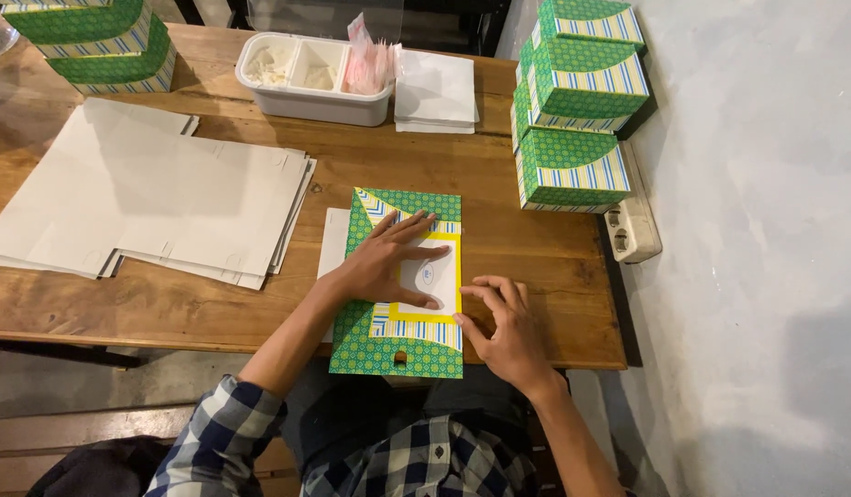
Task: Assembling cardboard boxes by folding and tucking flaps from flat sheets.
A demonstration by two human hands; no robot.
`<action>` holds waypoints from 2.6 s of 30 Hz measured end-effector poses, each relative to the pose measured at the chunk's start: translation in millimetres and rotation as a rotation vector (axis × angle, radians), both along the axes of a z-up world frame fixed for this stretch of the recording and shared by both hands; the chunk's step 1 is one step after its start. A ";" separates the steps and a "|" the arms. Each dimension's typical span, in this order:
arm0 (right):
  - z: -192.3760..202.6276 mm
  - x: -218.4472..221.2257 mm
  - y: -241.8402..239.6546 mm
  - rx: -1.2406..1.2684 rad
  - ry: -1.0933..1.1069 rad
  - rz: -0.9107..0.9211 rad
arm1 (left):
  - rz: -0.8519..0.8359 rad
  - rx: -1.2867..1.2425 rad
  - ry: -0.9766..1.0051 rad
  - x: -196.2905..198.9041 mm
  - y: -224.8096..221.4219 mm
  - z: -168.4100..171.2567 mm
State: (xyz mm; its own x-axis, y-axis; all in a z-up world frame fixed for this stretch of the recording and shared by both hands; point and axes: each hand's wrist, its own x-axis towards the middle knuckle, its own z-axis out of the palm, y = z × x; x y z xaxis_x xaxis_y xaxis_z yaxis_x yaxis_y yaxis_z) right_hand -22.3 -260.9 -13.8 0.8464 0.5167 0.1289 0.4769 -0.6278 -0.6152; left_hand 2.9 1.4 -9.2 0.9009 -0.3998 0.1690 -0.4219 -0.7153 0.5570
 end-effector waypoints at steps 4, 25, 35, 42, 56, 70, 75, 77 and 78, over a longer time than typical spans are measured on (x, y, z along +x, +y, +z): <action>1.1 9.9 -1.1 0.021 0.035 0.021 | -0.002 -0.005 0.006 -1.8 -1.1 3.1; -15.4 119.5 27.2 -0.058 -0.027 0.021 | -0.006 -0.010 0.008 -2.1 -0.7 2.5; -16.4 112.6 27.9 -0.050 -0.028 -0.030 | -0.011 -0.015 -0.003 -0.6 0.0 1.2; -15.0 88.1 22.6 -0.021 -0.035 -0.006 | -0.009 -0.017 -0.007 -2.9 -0.4 3.0; -11.8 32.1 4.2 -0.027 -0.045 0.010 | -0.002 -0.012 0.003 -1.0 -0.5 0.6; 5.2 5.1 -0.5 -0.072 -0.057 0.006 | -0.011 -0.028 0.008 -1.4 -0.9 4.3; -9.1 23.7 2.0 -0.011 -0.031 0.021 | -0.008 -0.009 0.011 -0.5 -0.5 1.4; -9.3 36.7 6.9 -0.012 -0.042 0.028 | -0.006 -0.007 0.011 -0.3 0.0 2.2; -9.8 42.1 8.8 -0.015 -0.051 0.033 | -0.008 -0.007 0.014 -1.1 -0.3 1.7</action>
